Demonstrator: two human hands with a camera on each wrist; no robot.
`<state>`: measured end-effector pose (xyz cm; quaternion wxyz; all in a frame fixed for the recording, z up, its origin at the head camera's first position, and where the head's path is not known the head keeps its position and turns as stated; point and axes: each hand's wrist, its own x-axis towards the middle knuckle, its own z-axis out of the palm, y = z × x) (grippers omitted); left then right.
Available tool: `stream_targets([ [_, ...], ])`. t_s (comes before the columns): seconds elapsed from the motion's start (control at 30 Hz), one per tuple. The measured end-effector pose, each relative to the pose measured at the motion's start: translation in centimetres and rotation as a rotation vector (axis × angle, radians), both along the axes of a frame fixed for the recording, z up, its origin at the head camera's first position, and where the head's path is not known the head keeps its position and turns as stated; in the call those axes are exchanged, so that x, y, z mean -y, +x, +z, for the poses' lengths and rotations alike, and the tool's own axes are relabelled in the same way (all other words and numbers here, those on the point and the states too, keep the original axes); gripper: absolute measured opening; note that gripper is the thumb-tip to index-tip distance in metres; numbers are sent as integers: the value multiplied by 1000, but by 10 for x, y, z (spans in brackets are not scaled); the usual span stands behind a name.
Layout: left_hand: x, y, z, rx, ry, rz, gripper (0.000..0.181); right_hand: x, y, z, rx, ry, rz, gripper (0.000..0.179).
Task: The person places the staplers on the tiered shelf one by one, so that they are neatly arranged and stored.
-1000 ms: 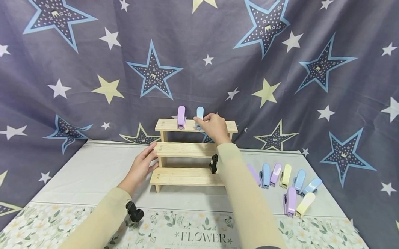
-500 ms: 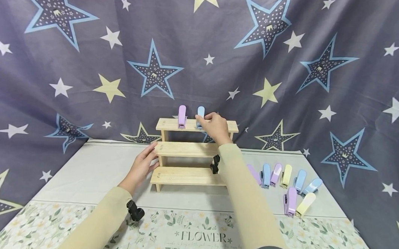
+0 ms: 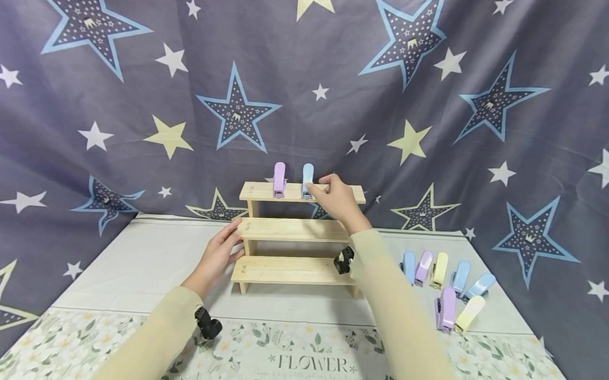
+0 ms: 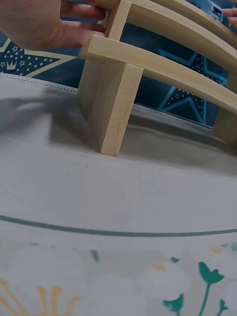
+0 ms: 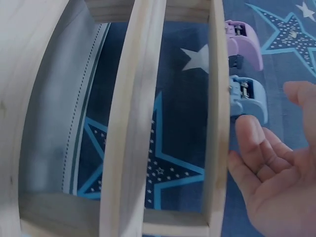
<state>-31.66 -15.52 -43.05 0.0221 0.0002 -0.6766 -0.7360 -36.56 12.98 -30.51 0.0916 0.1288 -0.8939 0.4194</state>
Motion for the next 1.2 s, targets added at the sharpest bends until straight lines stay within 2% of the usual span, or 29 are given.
stream_targets([
  [0.17, 0, 0, 0, 4, -9, 13, 49, -20, 11, 2, -34, 25, 11, 50],
  [0.33, -1, 0, 0, 1, -13, 15, 49, -40, 19, 4, -24, 55, 9, 50],
  [0.57, -3, 0, -1, -8, -15, 11, 50, -69, 32, 5, -59, 162, -1, 49],
  [0.87, -4, 2, 1, -13, -23, 8, 50, -107, 57, 1, -11, 249, 6, 49],
  [1.0, -3, 1, 0, -12, -20, 4, 49, -124, 68, -3, 17, 290, 1, 53],
  [1.2, -2, 1, 0, -9, -14, 9, 48, -151, 83, -14, 33, 310, 18, 46],
])
